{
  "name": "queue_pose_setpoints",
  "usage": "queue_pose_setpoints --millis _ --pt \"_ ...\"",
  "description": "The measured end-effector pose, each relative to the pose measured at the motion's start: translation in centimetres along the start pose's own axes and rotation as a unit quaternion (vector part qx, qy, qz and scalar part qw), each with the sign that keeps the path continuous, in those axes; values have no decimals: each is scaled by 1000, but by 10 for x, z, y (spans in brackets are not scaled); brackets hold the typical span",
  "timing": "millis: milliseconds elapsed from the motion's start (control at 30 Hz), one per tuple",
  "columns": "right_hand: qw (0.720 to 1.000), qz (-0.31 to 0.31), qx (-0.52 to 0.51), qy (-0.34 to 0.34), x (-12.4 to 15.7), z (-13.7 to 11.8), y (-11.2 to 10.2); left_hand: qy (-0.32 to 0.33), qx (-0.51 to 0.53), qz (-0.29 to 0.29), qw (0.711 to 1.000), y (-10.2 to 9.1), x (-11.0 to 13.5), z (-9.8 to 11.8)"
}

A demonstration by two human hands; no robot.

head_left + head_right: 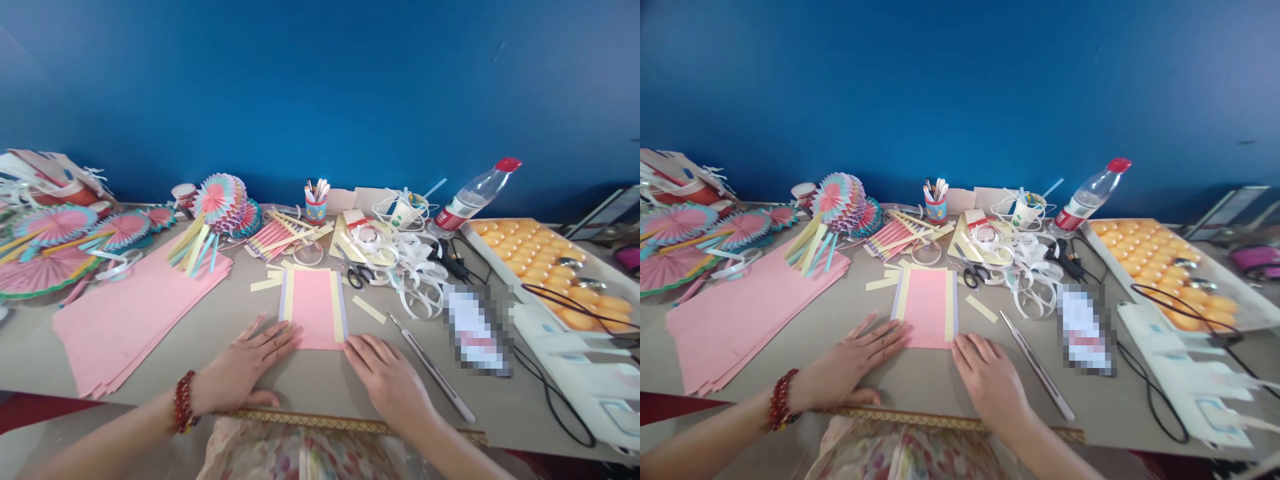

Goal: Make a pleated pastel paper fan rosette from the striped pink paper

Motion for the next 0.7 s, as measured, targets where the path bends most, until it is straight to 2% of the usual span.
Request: queue_pose_setpoints --millis 133,300,433,567,700 --pt "999 21 28 0 -8 -10 3 -11 -5 1 1000 -2 -5 4" --pt "998 48 32 -4 -5 -14 3 -8 -7 30 1000 8 -15 13" --pt "999 35 30 -11 1 -15 3 5 24 27 999 16 -19 19" --pt "999 32 19 -17 3 -14 4 4 45 12 999 15 -20 20" --pt "999 43 -17 21 -4 -8 2 -6 43 29 999 13 -20 21"
Point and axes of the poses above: each hand's wrist, its own x-axis away from the middle knuckle, its own y-axis out of the palm, z = x × y, the point moved 3 cm from there along -x, towards the middle knuckle, and after that the axes turned 7 degrees about z, right-handed, at the moved point
